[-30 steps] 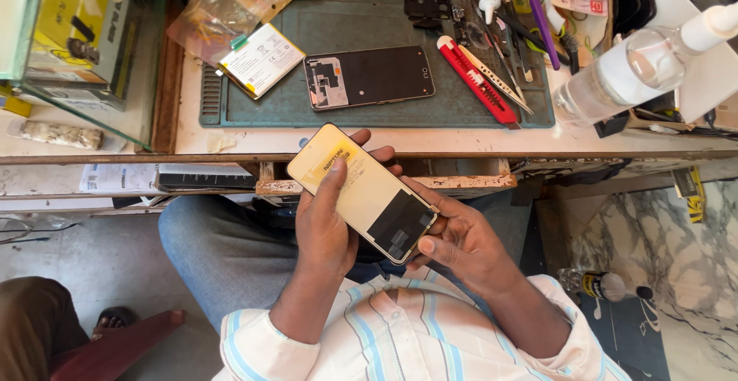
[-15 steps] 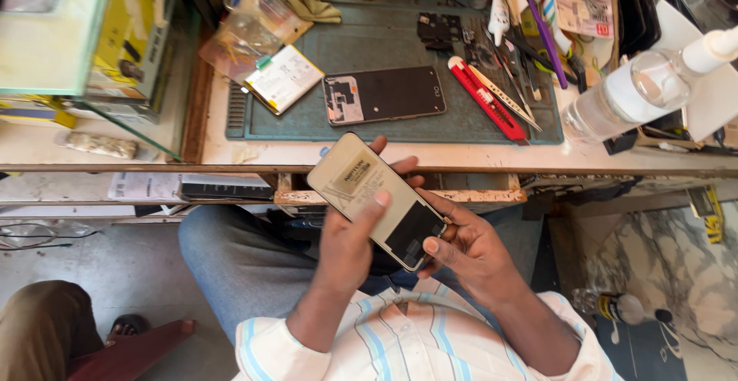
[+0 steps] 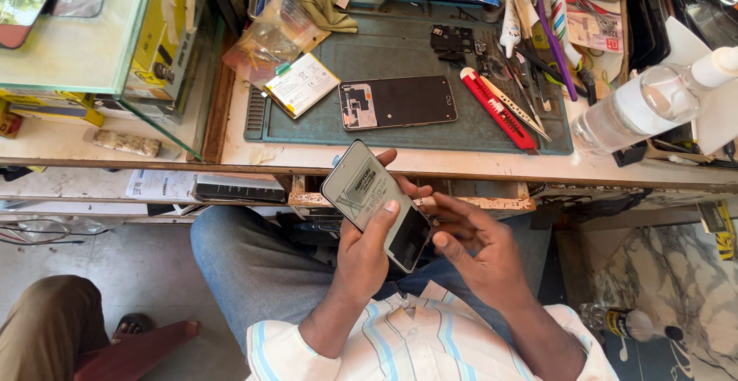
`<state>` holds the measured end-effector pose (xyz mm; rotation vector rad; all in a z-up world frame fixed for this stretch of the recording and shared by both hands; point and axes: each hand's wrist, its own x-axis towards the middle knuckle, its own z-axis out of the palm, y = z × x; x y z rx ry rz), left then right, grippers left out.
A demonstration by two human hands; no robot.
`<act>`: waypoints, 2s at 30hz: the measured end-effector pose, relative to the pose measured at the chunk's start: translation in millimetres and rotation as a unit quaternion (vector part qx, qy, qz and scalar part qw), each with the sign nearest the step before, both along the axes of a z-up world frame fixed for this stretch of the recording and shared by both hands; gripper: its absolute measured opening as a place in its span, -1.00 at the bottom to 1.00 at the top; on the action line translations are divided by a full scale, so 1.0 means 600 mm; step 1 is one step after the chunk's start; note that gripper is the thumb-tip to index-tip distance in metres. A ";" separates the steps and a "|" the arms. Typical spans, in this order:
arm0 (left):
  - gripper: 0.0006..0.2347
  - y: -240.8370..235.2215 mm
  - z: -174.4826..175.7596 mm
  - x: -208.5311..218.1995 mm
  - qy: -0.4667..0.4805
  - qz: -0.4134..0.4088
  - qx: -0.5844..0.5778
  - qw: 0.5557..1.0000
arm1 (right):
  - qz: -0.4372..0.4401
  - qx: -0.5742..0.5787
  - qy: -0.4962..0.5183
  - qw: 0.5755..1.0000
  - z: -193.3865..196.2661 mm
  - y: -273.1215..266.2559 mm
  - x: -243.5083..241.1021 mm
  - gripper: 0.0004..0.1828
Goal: The person uses a red utility knife to pry and scrape adhesive from the edges of a disassembled smartphone. They then use a purple toothbrush to clean the interior surfaces. The person briefly opens a drawer and handles a second smartphone before returning to the first device.
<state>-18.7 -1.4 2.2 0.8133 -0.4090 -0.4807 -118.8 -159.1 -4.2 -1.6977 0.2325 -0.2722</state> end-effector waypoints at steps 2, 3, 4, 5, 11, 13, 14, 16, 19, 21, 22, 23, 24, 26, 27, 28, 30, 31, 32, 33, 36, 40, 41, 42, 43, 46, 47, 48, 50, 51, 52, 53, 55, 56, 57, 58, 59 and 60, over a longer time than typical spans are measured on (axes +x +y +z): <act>-0.52 -0.002 0.001 -0.002 -0.014 0.016 0.009 1.000 | -0.024 -0.110 -0.041 0.993 0.025 0.004 0.001 -0.47; -0.52 -0.002 0.001 -0.005 -0.027 0.024 0.020 0.999 | -0.035 -0.147 -0.059 0.987 0.037 0.008 0.001 -0.54; -0.51 -0.003 0.000 -0.008 -0.040 0.032 0.031 0.998 | -0.047 -0.184 -0.077 0.979 0.051 0.013 0.001 -0.60; -0.50 -0.003 -0.001 -0.010 -0.044 0.029 0.050 0.997 | -0.041 -0.212 -0.105 0.971 0.064 0.017 0.003 -0.66; -0.52 -0.005 -0.002 -0.027 -0.138 0.046 0.153 0.977 | -0.013 -0.312 -0.199 0.929 0.127 0.058 0.031 -0.80; -0.53 0.001 -0.003 -0.029 -0.202 0.060 0.207 0.955 | -0.008 -0.331 -0.196 0.923 0.137 0.072 0.041 -0.74; -0.51 0.001 -0.003 -0.032 -0.162 0.033 0.179 0.970 | -0.010 -0.341 -0.198 0.919 0.141 0.077 0.046 -0.71; -0.47 0.000 -0.004 -0.037 -0.081 -0.020 0.124 0.989 | -0.012 -0.359 -0.202 0.911 0.144 0.087 0.054 -0.65; -0.45 0.002 -0.008 -0.041 -0.158 0.008 0.143 0.977 | -0.035 -0.357 -0.178 0.917 0.145 0.095 0.055 -0.63; -0.51 0.001 -0.011 -0.037 -0.261 0.057 0.192 0.944 | -0.039 -0.358 -0.170 0.917 0.144 0.094 0.055 -0.70; -0.53 0.002 -0.012 -0.035 -0.312 0.081 0.216 0.922 | -0.042 -0.359 -0.167 0.917 0.143 0.094 0.054 -0.73; -0.54 0.002 -0.013 -0.035 -0.304 0.075 0.217 0.925 | -0.034 -0.346 -0.167 0.923 0.143 0.093 0.054 -0.76; -0.55 0.003 -0.013 -0.035 -0.295 0.070 0.219 0.927 | -0.027 -0.332 -0.167 0.928 0.143 0.091 0.053 -0.79; -0.59 0.004 -0.012 -0.033 -0.301 0.070 0.224 0.924 | -0.014 -0.313 -0.165 0.935 0.142 0.089 0.053 -0.82; -0.63 0.005 -0.012 -0.032 -0.315 0.076 0.227 0.919 | -0.008 -0.309 -0.163 0.937 0.141 0.088 0.053 -0.83; -0.66 0.007 -0.012 -0.032 -0.328 0.083 0.230 0.913 | -0.003 -0.304 -0.161 0.939 0.141 0.087 0.053 -0.84; -0.69 0.008 -0.013 -0.033 -0.307 0.084 0.232 0.919 | 0.002 -0.258 -0.120 0.959 0.139 0.086 0.053 -0.86; -0.70 0.009 -0.014 -0.034 -0.297 0.085 0.233 0.922 | 0.005 -0.234 -0.099 0.967 0.138 0.085 0.053 -0.87; -0.73 0.008 -0.016 -0.034 -0.275 0.069 0.237 0.929 | 0.006 -0.230 -0.099 0.968 0.136 0.085 0.054 -0.88; -0.77 0.006 -0.018 -0.033 -0.253 0.052 0.242 0.935 | 0.007 -0.225 -0.099 0.969 0.135 0.085 0.054 -0.88; -0.82 0.005 -0.022 -0.033 -0.242 0.049 0.223 0.943 | 0.009 -0.205 -0.092 0.974 0.128 0.083 0.055 -0.88; -0.82 0.007 -0.021 -0.031 -0.250 0.048 0.210 0.944 | 0.019 -0.203 -0.143 0.969 0.117 0.076 0.054 -0.88; -0.77 0.008 -0.018 -0.030 -0.222 0.030 0.206 0.953 | 0.020 -0.197 -0.146 0.969 0.114 0.075 0.054 -0.88; -0.72 0.009 -0.015 -0.029 -0.193 0.013 0.201 0.960 | 0.020 -0.191 -0.149 0.970 0.112 0.074 0.054 -0.88; -0.67 0.009 -0.012 -0.029 -0.164 -0.005 0.197 0.967 | 0.021 -0.185 -0.153 0.971 0.108 0.073 0.054 -0.89; -0.62 0.007 -0.002 -0.027 -0.132 -0.009 0.169 0.977 | 0.013 -0.125 -0.131 0.983 0.099 0.069 0.055 -0.89; -0.56 0.008 0.001 -0.025 -0.155 0.004 0.161 0.975 | 0.011 -0.108 -0.130 0.986 0.095 0.067 0.055 -0.89; -0.49 0.009 0.003 -0.022 -0.178 0.016 0.152 0.972 | 0.008 -0.090 -0.130 0.987 0.092 0.065 0.055 -0.90; -0.37 0.012 0.003 -0.018 -0.174 0.013 0.143 0.974 | 0.006 -0.058 -0.141 0.988 0.086 0.061 0.053 -0.92; -0.33 0.013 0.002 -0.017 -0.148 -0.002 0.142 0.979 | 0.007 -0.043 -0.152 0.987 0.082 0.059 0.052 -0.92; -0.29 0.014 0.001 -0.017 -0.122 -0.018 0.141 0.982 | 0.007 -0.028 -0.163 0.986 0.078 0.057 0.050 -0.93; -0.26 0.015 -0.001 -0.015 -0.118 -0.017 0.131 0.984 | 0.008 -0.021 -0.162 0.986 0.074 0.055 0.049 -0.93; -0.20 0.017 -0.006 -0.011 -0.111 -0.016 0.110 0.988 | 0.009 -0.008 -0.162 0.987 0.068 0.049 0.047 -0.94; -0.17 0.018 -0.009 -0.009 -0.127 -0.008 0.105 0.986 | -0.001 0.009 -0.159 0.987 0.064 0.046 0.049 -0.93; -0.15 0.021 -0.012 -0.009 -0.141 0.000 0.099 0.985 | -0.010 0.025 -0.154 0.988 0.060 0.042 0.051 -0.93; -0.12 0.024 -0.015 -0.008 -0.156 0.008 0.093 0.983 | -0.019 0.042 -0.150 0.988 0.057 0.038 0.052 -0.92; -0.13 0.026 -0.017 -0.007 -0.161 0.004 0.069 0.985 | -0.021 0.055 -0.157 0.986 0.054 0.034 0.052 -0.91; -0.14 0.028 -0.020 -0.006 -0.165 0.001 0.044 0.985 | -0.023 0.069 -0.163 0.984 0.051 0.030 0.054 -0.91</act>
